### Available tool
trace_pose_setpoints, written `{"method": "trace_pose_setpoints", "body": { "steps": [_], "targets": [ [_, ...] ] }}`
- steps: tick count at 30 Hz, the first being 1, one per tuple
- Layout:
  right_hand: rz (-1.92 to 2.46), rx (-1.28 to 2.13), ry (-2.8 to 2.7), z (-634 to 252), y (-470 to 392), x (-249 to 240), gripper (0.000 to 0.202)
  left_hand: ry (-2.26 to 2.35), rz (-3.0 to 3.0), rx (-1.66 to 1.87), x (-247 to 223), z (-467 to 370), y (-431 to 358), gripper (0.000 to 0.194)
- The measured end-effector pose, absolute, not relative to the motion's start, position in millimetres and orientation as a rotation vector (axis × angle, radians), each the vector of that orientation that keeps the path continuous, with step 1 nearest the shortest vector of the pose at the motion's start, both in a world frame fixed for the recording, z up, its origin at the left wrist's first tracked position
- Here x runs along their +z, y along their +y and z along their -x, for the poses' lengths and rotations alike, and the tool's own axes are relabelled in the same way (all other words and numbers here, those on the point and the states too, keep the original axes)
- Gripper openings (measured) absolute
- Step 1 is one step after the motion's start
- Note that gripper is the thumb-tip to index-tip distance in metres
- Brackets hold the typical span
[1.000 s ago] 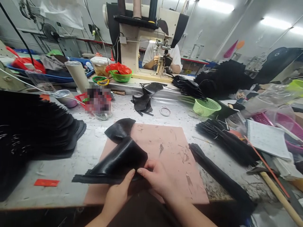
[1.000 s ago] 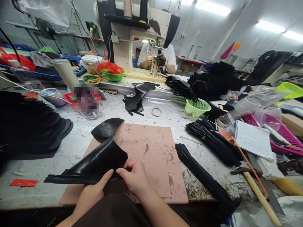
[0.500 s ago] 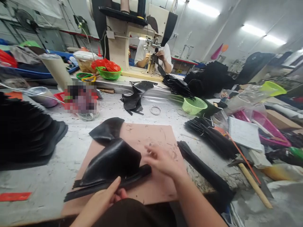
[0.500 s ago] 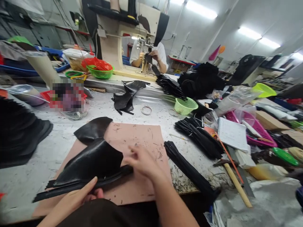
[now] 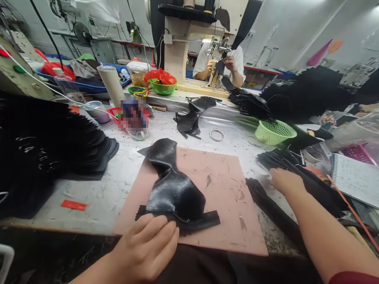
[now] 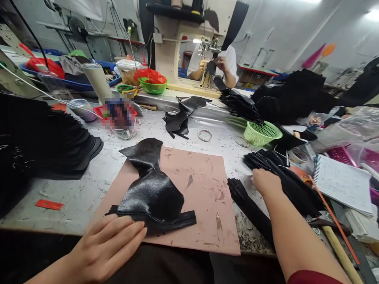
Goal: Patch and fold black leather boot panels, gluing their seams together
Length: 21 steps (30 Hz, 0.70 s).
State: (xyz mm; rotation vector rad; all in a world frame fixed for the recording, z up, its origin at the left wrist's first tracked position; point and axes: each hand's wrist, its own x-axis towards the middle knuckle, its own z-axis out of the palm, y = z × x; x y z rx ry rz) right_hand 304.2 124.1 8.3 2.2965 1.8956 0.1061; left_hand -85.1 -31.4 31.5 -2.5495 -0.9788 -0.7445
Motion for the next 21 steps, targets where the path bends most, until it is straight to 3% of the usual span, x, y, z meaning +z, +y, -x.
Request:
{"method": "trace_pose_setpoints", "body": {
  "steps": [5,7,9,12,21],
  "targets": [
    [-2.587,0.178,1.996,-257.7,93.1,28.1,0.026,-1.003,2.536,-0.565,11.6,71.4,-17.7,0.027],
    [-2.702,-0.508,2.491,-218.6,62.3,27.3,0.026,-1.015,2.559,-0.536,3.9,69.0,-15.2,0.029],
    [-2.349,-1.256,2.846,-178.4,28.2,21.6,0.025,-1.012,2.578,-0.542,-1.5,67.6,-14.0,0.029],
    [-1.990,-1.712,2.930,-135.7,-11.5,8.4,0.022,-1.007,2.611,-0.546,-8.1,65.6,-14.5,0.028],
    [-2.216,-1.160,2.901,-115.3,-22.5,-8.7,0.025,-0.972,2.674,-0.564,-23.3,59.5,-17.8,0.024]
  ]
}}
